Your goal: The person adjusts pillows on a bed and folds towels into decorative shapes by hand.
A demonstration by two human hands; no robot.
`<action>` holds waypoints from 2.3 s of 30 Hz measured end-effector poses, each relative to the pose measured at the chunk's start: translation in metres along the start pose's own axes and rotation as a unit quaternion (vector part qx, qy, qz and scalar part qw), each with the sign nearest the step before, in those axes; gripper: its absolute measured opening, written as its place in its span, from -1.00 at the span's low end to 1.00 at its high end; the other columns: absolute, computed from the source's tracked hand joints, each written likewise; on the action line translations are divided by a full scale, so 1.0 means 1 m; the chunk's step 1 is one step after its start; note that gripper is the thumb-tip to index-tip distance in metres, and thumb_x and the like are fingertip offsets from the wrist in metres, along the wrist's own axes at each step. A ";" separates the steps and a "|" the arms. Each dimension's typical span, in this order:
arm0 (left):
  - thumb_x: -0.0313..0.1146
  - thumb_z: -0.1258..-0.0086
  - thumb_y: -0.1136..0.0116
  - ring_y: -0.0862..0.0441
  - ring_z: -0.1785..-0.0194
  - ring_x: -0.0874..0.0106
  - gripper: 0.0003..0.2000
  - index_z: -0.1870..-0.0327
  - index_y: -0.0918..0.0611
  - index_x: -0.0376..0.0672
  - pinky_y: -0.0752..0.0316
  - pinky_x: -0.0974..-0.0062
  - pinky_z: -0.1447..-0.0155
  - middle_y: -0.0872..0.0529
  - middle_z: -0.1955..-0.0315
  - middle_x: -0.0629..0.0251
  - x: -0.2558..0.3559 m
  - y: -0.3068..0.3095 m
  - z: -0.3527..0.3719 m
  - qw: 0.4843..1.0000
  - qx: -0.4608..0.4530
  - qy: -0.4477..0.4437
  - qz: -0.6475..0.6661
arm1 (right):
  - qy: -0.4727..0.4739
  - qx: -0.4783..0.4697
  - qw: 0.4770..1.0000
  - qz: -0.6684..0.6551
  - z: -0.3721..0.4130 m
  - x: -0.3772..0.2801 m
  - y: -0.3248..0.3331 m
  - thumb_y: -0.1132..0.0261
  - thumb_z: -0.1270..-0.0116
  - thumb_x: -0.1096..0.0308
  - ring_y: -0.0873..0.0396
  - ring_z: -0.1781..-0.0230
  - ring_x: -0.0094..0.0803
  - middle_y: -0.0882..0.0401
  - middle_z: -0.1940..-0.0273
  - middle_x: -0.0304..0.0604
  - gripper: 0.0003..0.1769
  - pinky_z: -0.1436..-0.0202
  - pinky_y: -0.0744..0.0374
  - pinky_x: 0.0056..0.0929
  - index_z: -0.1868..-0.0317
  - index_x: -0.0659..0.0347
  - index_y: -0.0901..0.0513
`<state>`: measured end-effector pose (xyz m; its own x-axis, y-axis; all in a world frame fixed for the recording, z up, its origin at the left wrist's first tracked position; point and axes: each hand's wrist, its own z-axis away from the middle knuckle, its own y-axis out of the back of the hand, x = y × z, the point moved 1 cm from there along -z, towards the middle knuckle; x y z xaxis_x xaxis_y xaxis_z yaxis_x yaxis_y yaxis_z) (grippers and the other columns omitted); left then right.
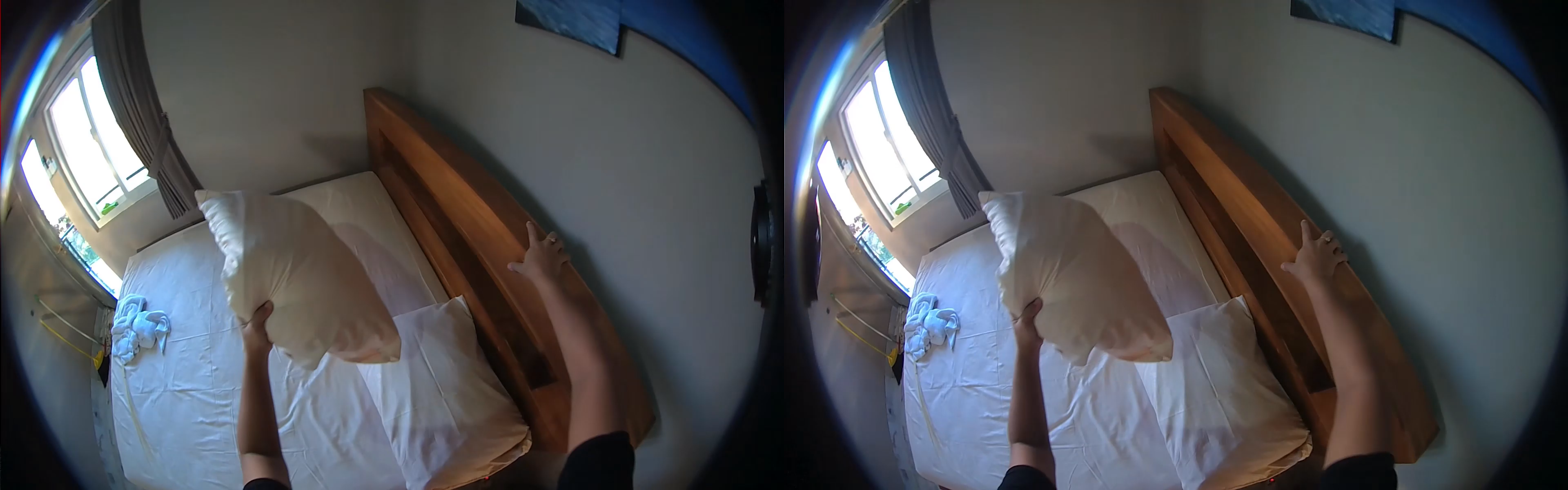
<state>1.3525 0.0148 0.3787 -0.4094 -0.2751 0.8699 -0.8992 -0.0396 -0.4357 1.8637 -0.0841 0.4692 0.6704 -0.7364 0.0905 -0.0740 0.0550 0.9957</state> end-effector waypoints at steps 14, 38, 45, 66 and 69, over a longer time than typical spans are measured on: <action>-0.49 -0.01 -0.27 -0.64 0.24 0.25 -0.56 -0.01 -0.54 -0.27 -0.61 0.29 0.20 -0.64 0.22 0.12 -0.231 -0.133 -0.218 0.983 -0.079 0.094 0.137 | 0.006 0.024 0.999 0.027 -0.014 -0.006 -0.010 -0.48 0.13 -0.21 -0.19 -0.30 0.18 -0.15 -0.25 0.29 0.17 -0.15 -0.32 0.29 -0.44 -0.25 0.00; -0.18 -0.08 -0.41 -0.61 0.06 0.21 -0.27 -0.21 -0.31 -0.37 -0.49 0.31 -0.04 -0.64 0.12 0.01 -0.435 0.080 -0.150 0.819 0.017 0.214 -0.532 | -0.004 0.052 0.998 0.039 -0.019 -0.007 -0.021 -0.51 0.15 -0.18 -0.21 -0.29 0.12 -0.16 -0.27 0.23 0.17 -0.11 -0.36 0.28 -0.44 -0.37 0.02; 0.30 -0.16 -0.13 -0.45 -0.13 0.24 -0.18 -0.33 -0.28 -0.09 -0.37 0.24 -0.12 -0.47 -0.14 0.11 -0.353 0.107 0.112 0.811 -0.029 0.518 -0.270 | 0.015 0.087 0.996 0.025 -0.018 0.006 -0.030 -0.49 0.18 -0.24 -0.22 -0.29 0.17 -0.18 -0.28 0.26 0.15 -0.11 -0.35 0.33 -0.43 -0.39 -0.04; -0.44 0.08 -0.15 -0.59 0.23 0.31 -0.70 0.22 -0.57 -0.21 -0.53 0.33 0.04 -0.63 0.34 0.28 -0.294 -0.016 0.240 0.809 -0.005 0.577 0.114 | -0.008 0.019 0.999 0.045 -0.018 0.002 -0.020 -0.44 0.08 -0.23 -0.22 -0.29 0.10 -0.16 -0.29 0.13 0.12 -0.13 -0.37 0.25 -0.45 -0.36 0.01; -0.42 0.17 -0.15 -0.61 0.13 0.14 -0.50 0.04 -0.54 -0.24 -0.54 0.20 -0.06 -0.65 0.22 0.16 -0.229 -0.045 0.227 0.833 0.008 0.532 0.155 | -0.009 0.030 0.999 0.041 -0.016 0.004 -0.018 -0.44 0.08 -0.21 -0.23 -0.28 0.09 -0.17 -0.28 0.13 0.11 -0.13 -0.37 0.25 -0.44 -0.35 -0.01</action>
<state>1.5220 -0.1386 0.1465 -0.5339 0.7314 0.4243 -0.7261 -0.1394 -0.6734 1.8794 -0.0773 0.4515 0.6467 -0.7433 0.1709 -0.1732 0.0751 0.9820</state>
